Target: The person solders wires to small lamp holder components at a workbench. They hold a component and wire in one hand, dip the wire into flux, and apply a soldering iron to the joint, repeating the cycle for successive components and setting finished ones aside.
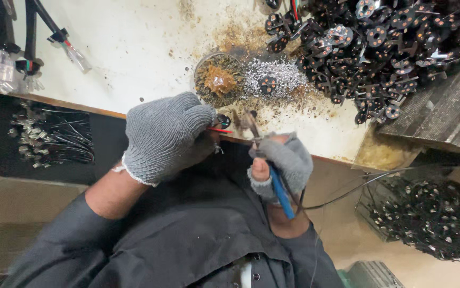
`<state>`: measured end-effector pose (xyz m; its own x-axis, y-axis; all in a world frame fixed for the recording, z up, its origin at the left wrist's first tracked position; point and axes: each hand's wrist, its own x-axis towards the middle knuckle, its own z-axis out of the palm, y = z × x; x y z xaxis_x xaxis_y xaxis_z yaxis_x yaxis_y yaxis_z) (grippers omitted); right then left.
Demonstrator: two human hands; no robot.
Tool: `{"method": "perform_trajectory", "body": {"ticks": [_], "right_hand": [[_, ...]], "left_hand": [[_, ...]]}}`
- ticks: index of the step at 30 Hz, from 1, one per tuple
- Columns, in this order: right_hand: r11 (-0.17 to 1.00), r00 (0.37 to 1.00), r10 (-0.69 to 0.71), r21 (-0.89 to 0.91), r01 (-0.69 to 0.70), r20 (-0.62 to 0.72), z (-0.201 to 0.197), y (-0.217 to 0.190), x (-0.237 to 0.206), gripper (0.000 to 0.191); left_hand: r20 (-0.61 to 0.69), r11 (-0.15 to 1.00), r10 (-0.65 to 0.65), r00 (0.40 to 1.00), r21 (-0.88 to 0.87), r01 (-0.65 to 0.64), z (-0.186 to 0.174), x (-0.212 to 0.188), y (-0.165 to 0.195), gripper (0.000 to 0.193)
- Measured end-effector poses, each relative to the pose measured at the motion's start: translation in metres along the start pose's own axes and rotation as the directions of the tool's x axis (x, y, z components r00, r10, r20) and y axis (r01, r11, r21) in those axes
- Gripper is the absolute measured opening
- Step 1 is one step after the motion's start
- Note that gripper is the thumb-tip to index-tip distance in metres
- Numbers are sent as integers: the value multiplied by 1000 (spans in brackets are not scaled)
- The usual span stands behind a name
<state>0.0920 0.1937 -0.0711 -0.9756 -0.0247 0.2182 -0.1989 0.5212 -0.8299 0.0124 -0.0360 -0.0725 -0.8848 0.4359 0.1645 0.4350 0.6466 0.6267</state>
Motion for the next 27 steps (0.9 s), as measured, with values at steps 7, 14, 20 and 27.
{"method": "perform_trajectory", "body": {"ticks": [7,14,20,27], "right_hand": [[734,952,303,628,-259,39,22,5,15,57],[996,999,-45,-75,47,23,30,-7,27,31],[994,997,-40,-98,47,70,24,-9,37,25],[975,995,-61,218,42,80,12,7,12,55]], "left_hand": [[-16,1000,8,1000,-14,-9,0,-2,-1,34],[-3,1000,-6,1000,23,6,2,0,-1,27],[47,967,43,998,-252,-30,-19,2,4,24],[273,811,-109,956,-532,244,-21,-5,19,16]]}}
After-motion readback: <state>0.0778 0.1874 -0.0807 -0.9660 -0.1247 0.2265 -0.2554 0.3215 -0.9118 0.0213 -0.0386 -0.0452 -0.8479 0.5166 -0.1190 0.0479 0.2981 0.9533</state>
